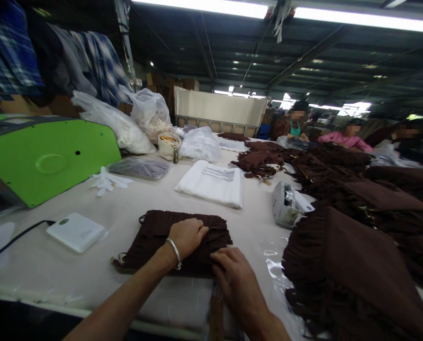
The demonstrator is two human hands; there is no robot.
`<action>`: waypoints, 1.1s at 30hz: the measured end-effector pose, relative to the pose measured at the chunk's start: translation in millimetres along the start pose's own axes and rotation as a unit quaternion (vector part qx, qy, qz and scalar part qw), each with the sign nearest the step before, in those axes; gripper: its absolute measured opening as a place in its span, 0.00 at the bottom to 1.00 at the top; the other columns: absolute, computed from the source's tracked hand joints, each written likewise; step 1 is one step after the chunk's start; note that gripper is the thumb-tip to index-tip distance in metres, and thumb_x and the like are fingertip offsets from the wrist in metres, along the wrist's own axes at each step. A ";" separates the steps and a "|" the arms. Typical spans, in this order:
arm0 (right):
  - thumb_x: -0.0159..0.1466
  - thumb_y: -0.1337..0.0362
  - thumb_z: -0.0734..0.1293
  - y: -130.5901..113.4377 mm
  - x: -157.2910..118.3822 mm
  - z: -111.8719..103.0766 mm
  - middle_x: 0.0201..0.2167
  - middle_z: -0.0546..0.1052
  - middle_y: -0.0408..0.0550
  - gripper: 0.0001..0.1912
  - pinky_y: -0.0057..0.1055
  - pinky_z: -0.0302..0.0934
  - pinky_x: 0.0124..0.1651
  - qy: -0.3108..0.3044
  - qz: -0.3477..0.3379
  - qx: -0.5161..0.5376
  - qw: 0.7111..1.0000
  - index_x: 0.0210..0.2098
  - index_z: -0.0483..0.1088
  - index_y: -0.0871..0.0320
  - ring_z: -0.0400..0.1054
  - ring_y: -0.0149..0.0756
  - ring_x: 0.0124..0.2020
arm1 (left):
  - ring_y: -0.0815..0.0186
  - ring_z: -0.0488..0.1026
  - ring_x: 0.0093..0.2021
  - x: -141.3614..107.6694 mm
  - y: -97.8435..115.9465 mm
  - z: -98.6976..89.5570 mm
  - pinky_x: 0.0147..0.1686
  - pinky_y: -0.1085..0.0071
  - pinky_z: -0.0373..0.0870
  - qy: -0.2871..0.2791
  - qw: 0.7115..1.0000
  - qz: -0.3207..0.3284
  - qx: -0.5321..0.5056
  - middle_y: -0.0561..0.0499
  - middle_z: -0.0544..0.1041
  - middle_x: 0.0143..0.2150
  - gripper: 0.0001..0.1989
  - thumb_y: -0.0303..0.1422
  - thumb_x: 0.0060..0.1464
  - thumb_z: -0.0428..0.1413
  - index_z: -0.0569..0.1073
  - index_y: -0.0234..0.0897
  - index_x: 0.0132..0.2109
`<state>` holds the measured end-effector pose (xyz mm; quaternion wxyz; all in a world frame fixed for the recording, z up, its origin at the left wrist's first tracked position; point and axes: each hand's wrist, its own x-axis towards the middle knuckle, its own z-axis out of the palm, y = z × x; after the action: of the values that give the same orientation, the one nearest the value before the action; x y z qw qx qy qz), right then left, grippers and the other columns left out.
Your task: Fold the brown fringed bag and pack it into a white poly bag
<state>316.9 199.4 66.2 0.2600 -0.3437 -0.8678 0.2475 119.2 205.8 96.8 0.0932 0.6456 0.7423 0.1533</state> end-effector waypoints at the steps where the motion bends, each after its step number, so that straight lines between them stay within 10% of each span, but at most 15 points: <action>1: 0.64 0.66 0.62 -4.4 -3.1 6.5 0.47 0.75 0.50 0.14 0.42 0.61 0.54 -0.012 -0.016 -0.027 0.999 0.47 0.72 0.52 0.66 0.42 0.50 | 0.52 0.77 0.40 5.9 4.0 2.5 0.37 0.60 0.69 -0.005 1.000 0.000 0.003 0.44 0.80 0.38 0.17 0.41 0.60 0.47 0.76 0.39 0.33; 13: 0.62 0.69 0.64 -10.9 -3.6 18.4 0.45 0.76 0.47 0.17 0.45 0.62 0.50 -0.060 -0.016 -0.052 0.997 0.49 0.72 0.50 0.66 0.44 0.47 | 0.57 0.76 0.36 12.2 15.0 8.5 0.36 0.65 0.68 -0.025 0.996 -0.020 -0.082 0.50 0.79 0.32 0.05 0.35 0.47 0.54 0.72 0.41 0.27; 24: 0.66 0.64 0.60 6.7 -4.8 23.5 0.48 0.75 0.48 0.12 0.39 0.64 0.54 0.029 -0.014 0.029 0.999 0.46 0.72 0.51 0.67 0.39 0.51 | 0.69 0.76 0.22 19.5 -5.4 11.8 0.19 0.80 0.66 -0.056 0.954 -0.073 -0.286 0.58 0.72 0.24 0.03 0.27 0.53 0.49 0.62 0.40 0.35; 33: 0.69 0.56 0.52 27.9 38.3 38.7 0.67 0.55 0.55 0.29 0.49 0.46 0.68 0.091 0.060 -0.061 0.992 0.65 0.52 0.64 0.45 0.42 0.68 | 0.68 0.75 0.27 24.0 -22.0 4.2 0.29 0.75 0.67 -0.009 0.983 -0.043 -0.181 0.58 0.75 0.28 0.09 0.28 0.49 0.54 0.66 0.42 0.40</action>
<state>281.8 235.4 31.3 0.3015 -0.4313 -0.8317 0.1770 96.6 227.3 86.6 0.2217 0.5870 0.7284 0.2751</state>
